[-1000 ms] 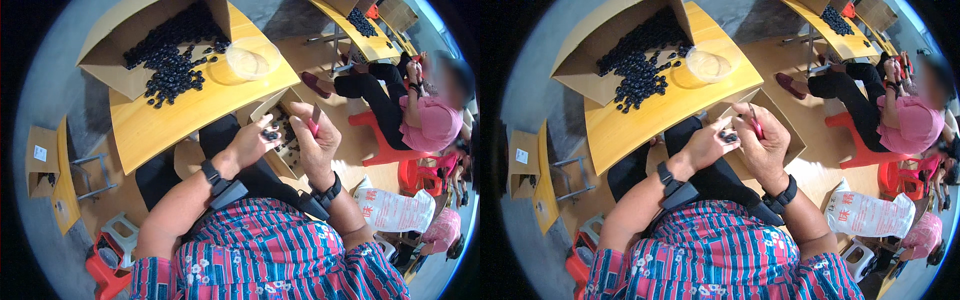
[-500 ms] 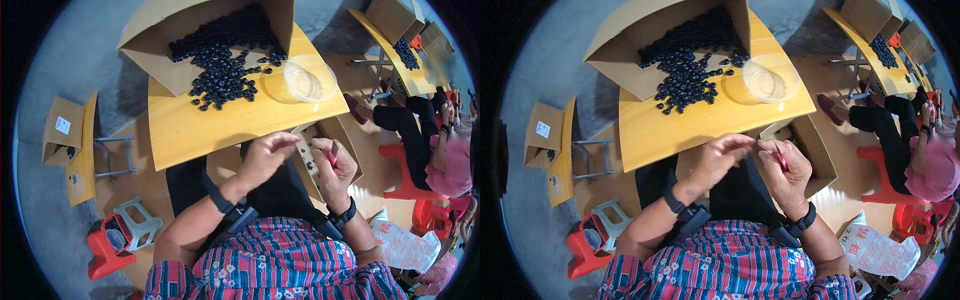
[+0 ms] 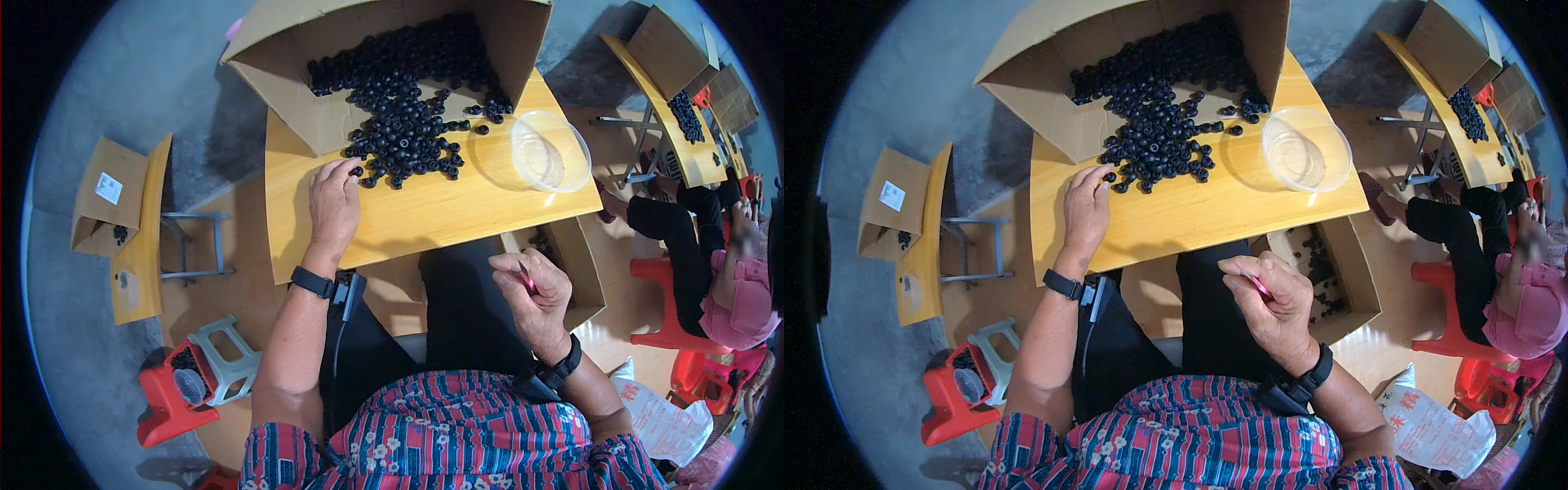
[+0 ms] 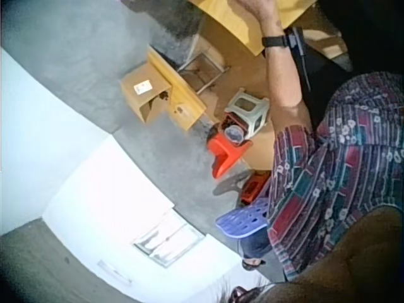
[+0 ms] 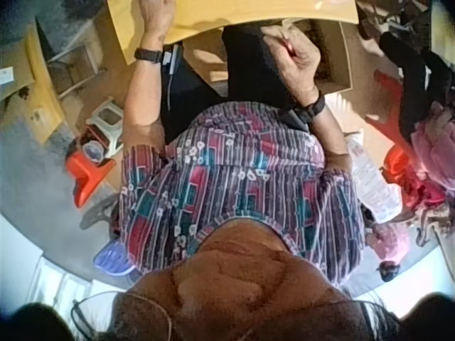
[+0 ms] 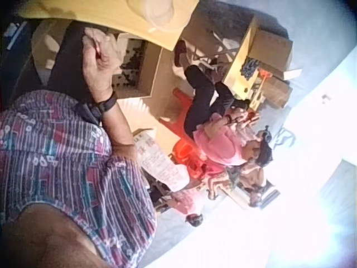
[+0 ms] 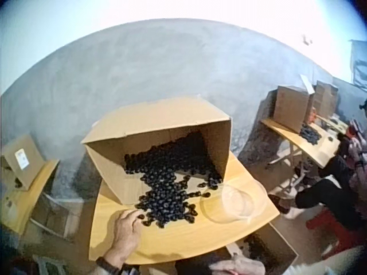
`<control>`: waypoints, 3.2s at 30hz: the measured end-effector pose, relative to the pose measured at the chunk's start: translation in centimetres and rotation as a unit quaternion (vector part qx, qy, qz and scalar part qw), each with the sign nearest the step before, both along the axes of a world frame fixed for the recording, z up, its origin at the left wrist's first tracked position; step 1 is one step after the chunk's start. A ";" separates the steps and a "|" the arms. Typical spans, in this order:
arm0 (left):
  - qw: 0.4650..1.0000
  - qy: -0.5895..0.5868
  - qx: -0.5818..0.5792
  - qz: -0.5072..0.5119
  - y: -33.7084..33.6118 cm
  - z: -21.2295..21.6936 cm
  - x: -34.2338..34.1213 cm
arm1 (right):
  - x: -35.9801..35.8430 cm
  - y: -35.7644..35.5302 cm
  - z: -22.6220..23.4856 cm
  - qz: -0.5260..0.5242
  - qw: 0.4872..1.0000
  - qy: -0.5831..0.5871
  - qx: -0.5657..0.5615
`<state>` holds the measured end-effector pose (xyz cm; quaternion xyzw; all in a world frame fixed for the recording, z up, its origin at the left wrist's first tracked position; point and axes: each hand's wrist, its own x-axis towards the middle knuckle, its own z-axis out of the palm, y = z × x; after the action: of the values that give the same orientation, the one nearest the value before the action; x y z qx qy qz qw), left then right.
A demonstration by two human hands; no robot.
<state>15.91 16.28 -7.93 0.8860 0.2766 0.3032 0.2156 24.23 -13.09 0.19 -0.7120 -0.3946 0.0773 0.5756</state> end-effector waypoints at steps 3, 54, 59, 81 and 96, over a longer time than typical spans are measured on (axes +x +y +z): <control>1.000 0.006 -0.015 -0.017 -0.5 0.3 -0.1 | -0.2 0.3 0.0 -0.001 1.000 -0.004 -0.008; 0.501 -0.293 -0.768 -0.270 -16.8 9.4 -17.2 | -8.8 0.9 7.3 0.293 0.953 -0.073 0.004; 0.471 -0.327 -0.769 -0.284 -16.8 9.3 -17.6 | -8.9 0.5 6.9 0.278 0.952 -0.125 -0.002; 0.519 -0.315 -0.740 -0.289 -17.2 9.9 -17.9 | -9.4 0.6 6.6 0.280 0.937 -0.210 -0.017; 0.530 -0.299 -0.739 -0.288 -17.3 10.0 -17.8 | -9.4 0.5 6.5 0.283 0.933 -0.224 -0.016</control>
<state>-1.90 -1.02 2.09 0.2997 0.0509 0.1586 0.9394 14.87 -12.57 6.68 -0.5793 -0.6967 0.0821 0.4151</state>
